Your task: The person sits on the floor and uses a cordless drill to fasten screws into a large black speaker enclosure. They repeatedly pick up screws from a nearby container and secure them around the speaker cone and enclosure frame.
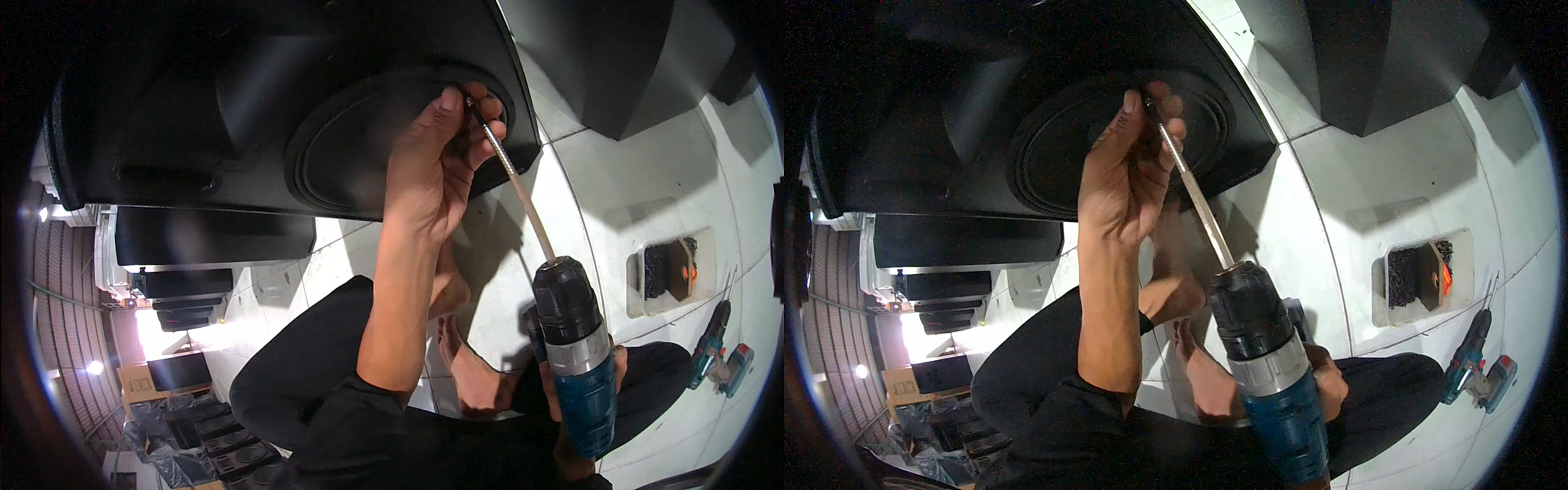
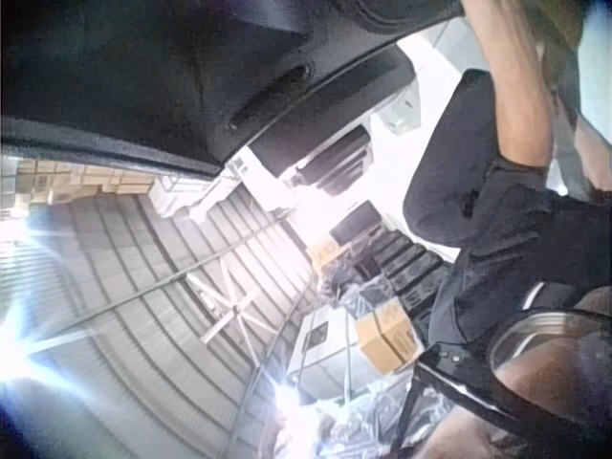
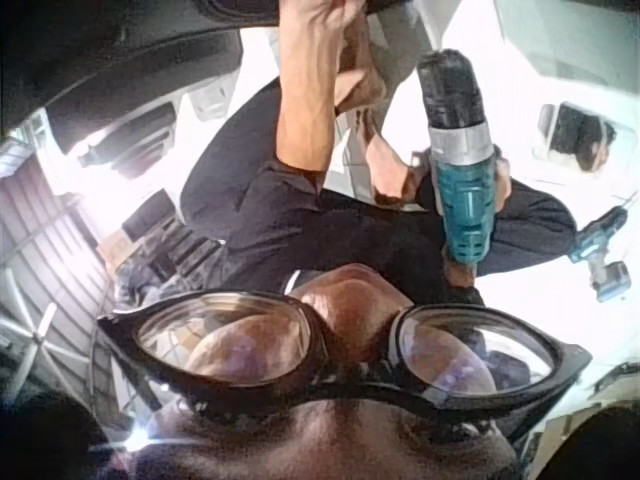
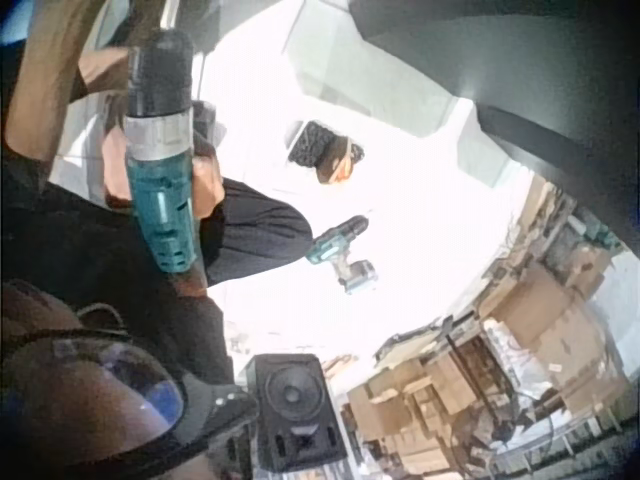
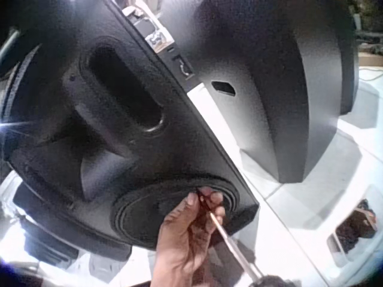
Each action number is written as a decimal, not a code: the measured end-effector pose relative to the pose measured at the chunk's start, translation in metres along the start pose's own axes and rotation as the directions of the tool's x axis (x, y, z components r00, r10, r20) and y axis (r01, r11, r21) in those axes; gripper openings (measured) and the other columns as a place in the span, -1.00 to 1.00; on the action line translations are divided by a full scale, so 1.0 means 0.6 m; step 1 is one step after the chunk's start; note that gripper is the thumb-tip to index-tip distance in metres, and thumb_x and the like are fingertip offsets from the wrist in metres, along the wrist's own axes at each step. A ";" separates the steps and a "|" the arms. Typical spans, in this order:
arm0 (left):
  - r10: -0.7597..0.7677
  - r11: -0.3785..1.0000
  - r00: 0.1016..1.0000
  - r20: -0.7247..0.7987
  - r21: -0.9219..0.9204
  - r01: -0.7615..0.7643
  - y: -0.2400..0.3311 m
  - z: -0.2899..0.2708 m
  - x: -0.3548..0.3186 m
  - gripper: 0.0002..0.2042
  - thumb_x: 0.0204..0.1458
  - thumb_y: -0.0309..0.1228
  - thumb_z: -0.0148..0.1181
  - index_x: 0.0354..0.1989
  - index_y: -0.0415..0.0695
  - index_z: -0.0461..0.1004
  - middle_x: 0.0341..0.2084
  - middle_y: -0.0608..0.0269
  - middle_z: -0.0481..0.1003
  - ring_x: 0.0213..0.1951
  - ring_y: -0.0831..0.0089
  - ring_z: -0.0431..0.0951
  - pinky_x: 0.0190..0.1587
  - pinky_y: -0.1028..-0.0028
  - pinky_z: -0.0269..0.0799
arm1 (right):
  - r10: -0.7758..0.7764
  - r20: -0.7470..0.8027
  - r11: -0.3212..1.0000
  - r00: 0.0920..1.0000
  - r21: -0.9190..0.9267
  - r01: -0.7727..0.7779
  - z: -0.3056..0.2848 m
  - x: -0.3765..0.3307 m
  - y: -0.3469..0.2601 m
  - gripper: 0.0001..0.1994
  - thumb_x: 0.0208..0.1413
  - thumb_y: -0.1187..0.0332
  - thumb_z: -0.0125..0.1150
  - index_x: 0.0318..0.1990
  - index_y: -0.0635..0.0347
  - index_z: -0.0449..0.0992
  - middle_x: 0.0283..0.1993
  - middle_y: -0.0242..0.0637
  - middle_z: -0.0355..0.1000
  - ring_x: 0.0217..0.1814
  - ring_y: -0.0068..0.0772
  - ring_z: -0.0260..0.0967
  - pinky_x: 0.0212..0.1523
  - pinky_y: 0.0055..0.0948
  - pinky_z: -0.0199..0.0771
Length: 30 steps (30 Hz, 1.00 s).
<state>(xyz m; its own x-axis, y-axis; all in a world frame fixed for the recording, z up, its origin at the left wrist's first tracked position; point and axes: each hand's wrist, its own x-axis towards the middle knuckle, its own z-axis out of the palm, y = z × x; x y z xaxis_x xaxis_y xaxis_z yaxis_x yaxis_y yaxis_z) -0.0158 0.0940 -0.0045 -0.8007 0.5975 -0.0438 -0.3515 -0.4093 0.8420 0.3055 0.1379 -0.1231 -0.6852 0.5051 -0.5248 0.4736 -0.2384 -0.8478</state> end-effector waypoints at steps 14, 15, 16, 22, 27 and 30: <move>0.103 0.990 0.995 -0.005 0.102 -0.102 0.003 -0.015 0.024 -0.71 0.28 -0.31 -0.08 -0.12 -0.31 0.45 -0.13 0.00 0.51 -0.13 0.31 0.56 0.00 0.42 0.50 | -0.068 0.070 0.997 0.995 0.038 0.065 0.013 0.026 -0.029 -0.35 0.03 0.02 0.23 0.15 0.30 0.23 0.03 0.07 0.35 0.04 -0.07 0.38 0.12 -0.11 0.38; 0.105 0.989 0.994 -0.005 0.110 -0.104 0.003 -0.015 0.025 -0.71 0.28 -0.31 -0.08 -0.12 -0.31 0.45 -0.13 0.00 0.51 -0.12 0.31 0.56 0.00 0.42 0.49 | -0.069 0.075 0.997 0.995 0.050 0.065 0.013 0.025 -0.029 -0.35 0.03 0.02 0.22 0.14 0.30 0.23 0.02 0.07 0.36 0.04 -0.08 0.39 0.12 -0.11 0.38; 0.107 0.988 0.994 -0.005 0.116 -0.105 0.003 -0.014 0.025 -0.71 0.28 -0.31 -0.09 -0.12 -0.31 0.45 -0.13 0.01 0.51 -0.13 0.31 0.56 0.00 0.42 0.49 | -0.069 0.079 0.996 0.995 0.061 0.064 0.014 0.024 -0.028 -0.36 0.04 0.02 0.21 0.13 0.31 0.24 0.01 0.07 0.36 0.03 -0.08 0.39 0.11 -0.11 0.39; 0.110 0.980 0.994 -0.025 0.167 -0.104 0.008 -0.011 0.023 -0.71 0.29 -0.32 -0.12 -0.12 -0.31 0.45 -0.15 0.01 0.51 -0.15 0.32 0.55 -0.05 0.43 0.47 | -0.058 0.101 0.992 0.993 0.116 0.046 0.019 0.021 -0.022 -0.40 0.07 0.01 0.17 0.10 0.32 0.28 -0.03 0.05 0.39 -0.01 -0.11 0.42 0.07 -0.13 0.43; 0.079 0.990 0.997 -0.002 0.118 -0.078 0.012 -0.017 0.026 -0.71 0.27 -0.35 -0.10 -0.17 -0.35 0.47 -0.11 -0.11 0.50 -0.08 0.25 0.56 -0.05 0.44 0.57 | -0.041 0.119 0.985 0.992 0.169 0.020 0.027 0.015 -0.015 -0.43 0.10 0.01 0.12 0.06 0.34 0.31 -0.07 0.03 0.41 -0.04 -0.13 0.44 0.04 -0.14 0.46; 0.071 0.903 0.986 -0.148 0.431 0.000 0.026 0.001 0.014 -0.75 0.23 -0.35 0.01 -0.22 -0.31 0.51 -0.10 -0.08 0.49 -0.13 0.32 0.58 -0.19 0.52 0.55 | -0.038 0.122 0.980 0.992 0.198 0.014 0.031 0.013 -0.012 -0.45 0.11 0.00 0.10 0.04 0.34 0.33 -0.09 0.02 0.43 -0.06 -0.14 0.46 0.02 -0.15 0.48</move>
<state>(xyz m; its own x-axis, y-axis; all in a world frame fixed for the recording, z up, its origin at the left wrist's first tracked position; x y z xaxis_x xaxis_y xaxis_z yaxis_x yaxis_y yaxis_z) -0.0278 0.0931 0.0087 -0.8864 0.4587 -0.0633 -0.1083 -0.0725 0.9915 0.2865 0.1281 -0.1224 -0.7650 0.4092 -0.4973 0.3456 -0.3909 -0.8531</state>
